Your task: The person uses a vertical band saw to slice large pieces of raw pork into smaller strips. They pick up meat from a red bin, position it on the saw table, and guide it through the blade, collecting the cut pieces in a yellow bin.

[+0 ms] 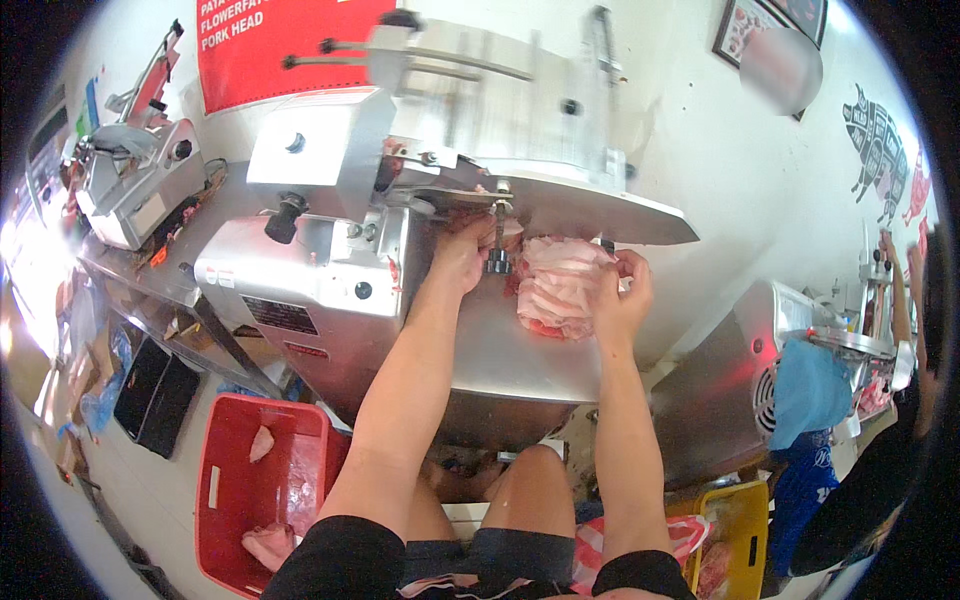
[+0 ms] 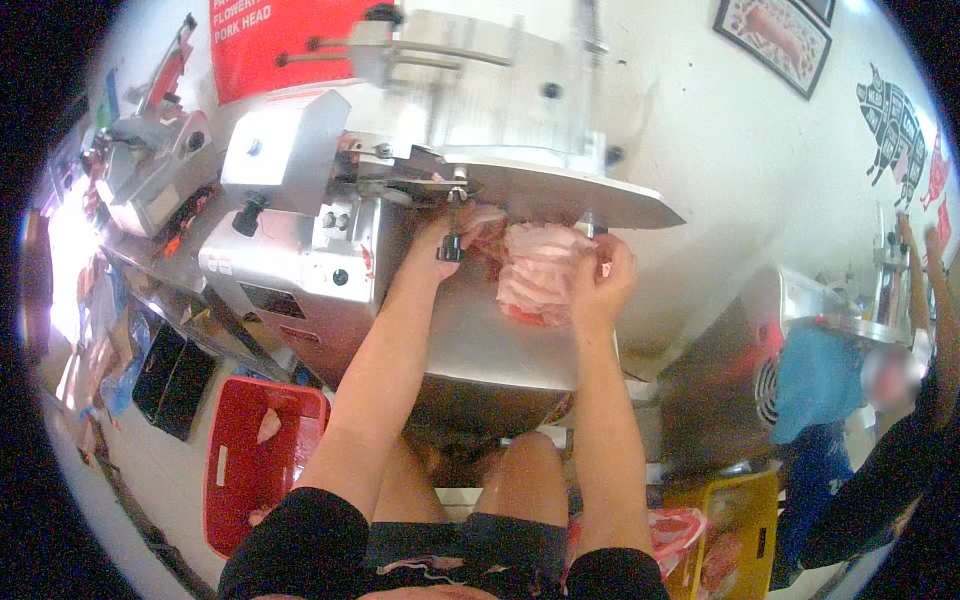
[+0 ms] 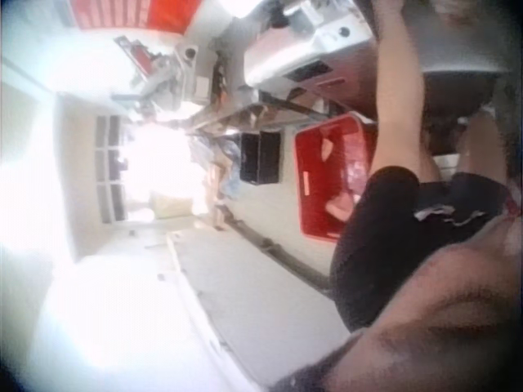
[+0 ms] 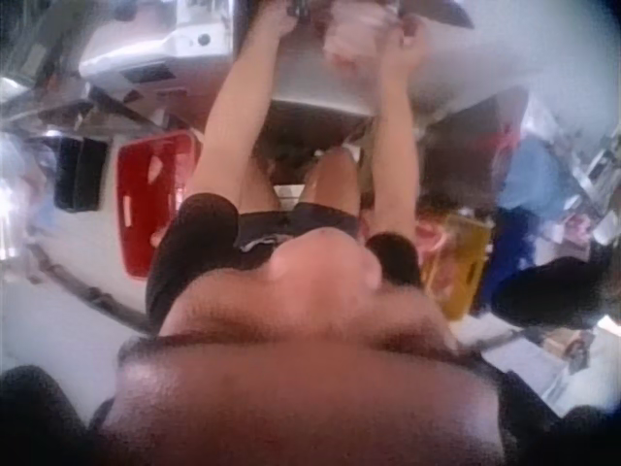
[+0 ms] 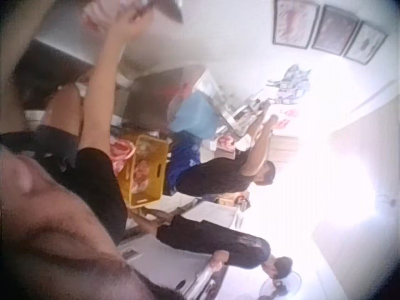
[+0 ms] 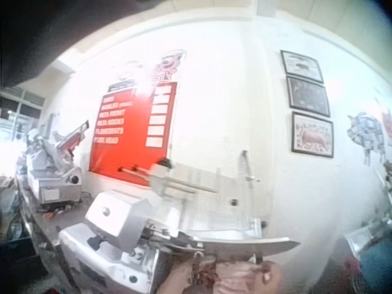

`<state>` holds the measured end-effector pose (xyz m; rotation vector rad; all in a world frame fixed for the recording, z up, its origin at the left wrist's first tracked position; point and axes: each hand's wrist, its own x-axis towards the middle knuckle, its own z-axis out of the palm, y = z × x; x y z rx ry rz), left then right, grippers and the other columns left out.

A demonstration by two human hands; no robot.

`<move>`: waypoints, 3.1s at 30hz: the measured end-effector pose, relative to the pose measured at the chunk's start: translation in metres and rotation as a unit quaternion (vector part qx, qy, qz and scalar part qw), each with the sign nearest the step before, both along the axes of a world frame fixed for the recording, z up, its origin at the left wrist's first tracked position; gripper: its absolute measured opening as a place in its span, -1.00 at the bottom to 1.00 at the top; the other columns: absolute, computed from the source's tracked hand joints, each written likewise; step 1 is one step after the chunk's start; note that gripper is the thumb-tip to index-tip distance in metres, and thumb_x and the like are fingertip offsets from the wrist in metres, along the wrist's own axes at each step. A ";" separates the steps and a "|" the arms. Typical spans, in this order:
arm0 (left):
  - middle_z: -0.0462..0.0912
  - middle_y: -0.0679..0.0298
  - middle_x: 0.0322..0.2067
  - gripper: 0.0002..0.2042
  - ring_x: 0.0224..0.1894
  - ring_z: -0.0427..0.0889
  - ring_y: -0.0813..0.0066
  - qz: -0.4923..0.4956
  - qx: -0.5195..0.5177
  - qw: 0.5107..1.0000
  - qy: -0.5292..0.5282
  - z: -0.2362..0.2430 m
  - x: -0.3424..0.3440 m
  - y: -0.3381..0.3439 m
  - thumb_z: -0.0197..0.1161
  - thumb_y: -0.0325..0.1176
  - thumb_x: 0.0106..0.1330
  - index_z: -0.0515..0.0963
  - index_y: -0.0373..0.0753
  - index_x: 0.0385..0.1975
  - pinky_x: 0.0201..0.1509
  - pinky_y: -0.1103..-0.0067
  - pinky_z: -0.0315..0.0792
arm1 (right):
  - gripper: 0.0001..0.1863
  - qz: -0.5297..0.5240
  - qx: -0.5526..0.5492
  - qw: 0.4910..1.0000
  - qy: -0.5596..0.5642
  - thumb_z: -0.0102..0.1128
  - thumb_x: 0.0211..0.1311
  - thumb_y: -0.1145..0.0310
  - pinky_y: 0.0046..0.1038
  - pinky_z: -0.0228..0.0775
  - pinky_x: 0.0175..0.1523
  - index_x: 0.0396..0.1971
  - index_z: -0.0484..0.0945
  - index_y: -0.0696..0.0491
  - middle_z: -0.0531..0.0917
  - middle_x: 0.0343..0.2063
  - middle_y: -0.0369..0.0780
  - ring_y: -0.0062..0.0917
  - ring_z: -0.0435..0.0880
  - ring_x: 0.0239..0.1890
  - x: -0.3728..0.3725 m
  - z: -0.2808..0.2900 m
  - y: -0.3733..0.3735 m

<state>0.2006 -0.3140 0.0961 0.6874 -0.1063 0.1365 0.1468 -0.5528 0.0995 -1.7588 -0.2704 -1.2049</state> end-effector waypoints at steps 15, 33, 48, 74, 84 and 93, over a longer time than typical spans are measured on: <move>0.61 0.16 -0.21 -0.89 -0.14 0.61 0.41 -0.025 -0.128 0.988 0.084 0.010 0.015 0.001 0.13 -0.60 0.34 0.54 -0.36 -0.20 -0.02 0.58 0.65 | -0.79 -0.040 -0.055 0.998 -0.005 0.09 0.13 0.56 -0.39 0.37 -0.09 -0.21 0.56 0.18 0.59 -0.33 -0.17 -0.42 0.53 -0.26 -0.001 0.000 -0.001; 0.66 0.23 -0.18 -0.82 -0.15 0.64 0.47 0.043 0.324 0.941 -0.086 0.019 -0.036 -0.042 0.23 -0.48 0.32 0.55 -0.34 -0.12 -0.02 0.54 0.53 | -0.76 0.048 -0.119 0.992 0.019 0.20 0.18 0.30 -0.21 0.27 0.00 -0.19 0.57 0.08 0.58 -0.33 -0.14 -0.22 0.51 -0.22 -0.024 0.028 0.013; 0.50 0.14 0.13 -0.67 0.11 0.54 0.38 0.128 0.143 0.981 0.033 0.005 -0.017 -0.019 0.15 -0.39 0.42 0.43 -0.25 0.16 0.19 0.40 0.46 | -0.76 0.106 0.032 0.988 0.107 0.29 0.18 0.32 -0.35 0.34 -0.04 -0.21 0.61 0.13 0.66 -0.35 -0.14 -0.36 0.59 -0.25 0.048 -0.004 -0.063; 0.59 0.09 -0.13 -0.79 -0.03 0.54 0.18 0.278 0.632 0.672 -0.269 0.013 -0.026 -0.084 0.27 -0.53 0.25 0.60 -0.33 -0.13 0.14 0.35 0.41 | -0.58 0.237 -0.396 0.629 0.625 0.36 0.04 0.22 -0.15 0.56 -0.14 -0.05 0.64 -0.03 0.73 -0.18 -0.07 -0.23 0.72 -0.20 0.114 -0.161 -0.096; 0.49 0.05 0.11 -0.65 0.20 0.39 -0.02 0.268 0.679 0.589 -0.347 0.013 -0.048 -0.101 0.17 -0.35 0.28 0.54 -0.25 0.05 0.37 0.12 0.14 | -0.67 0.100 -0.280 0.857 0.421 0.23 0.15 0.29 -0.23 0.49 -0.04 -0.08 0.63 0.07 0.71 -0.25 0.04 -0.20 0.71 -0.17 0.047 -0.116 -0.143; 0.23 0.04 0.33 -0.34 0.41 0.15 0.01 0.217 0.760 0.525 -0.315 0.027 -0.070 -0.121 0.17 -0.05 0.28 0.26 -0.28 0.32 0.50 -0.02 -0.16 | -0.60 0.218 -0.081 0.972 0.014 0.12 0.38 0.24 -0.45 0.43 0.01 0.08 0.42 0.17 0.56 -0.21 -0.25 -0.59 0.55 -0.16 0.079 0.248 -0.092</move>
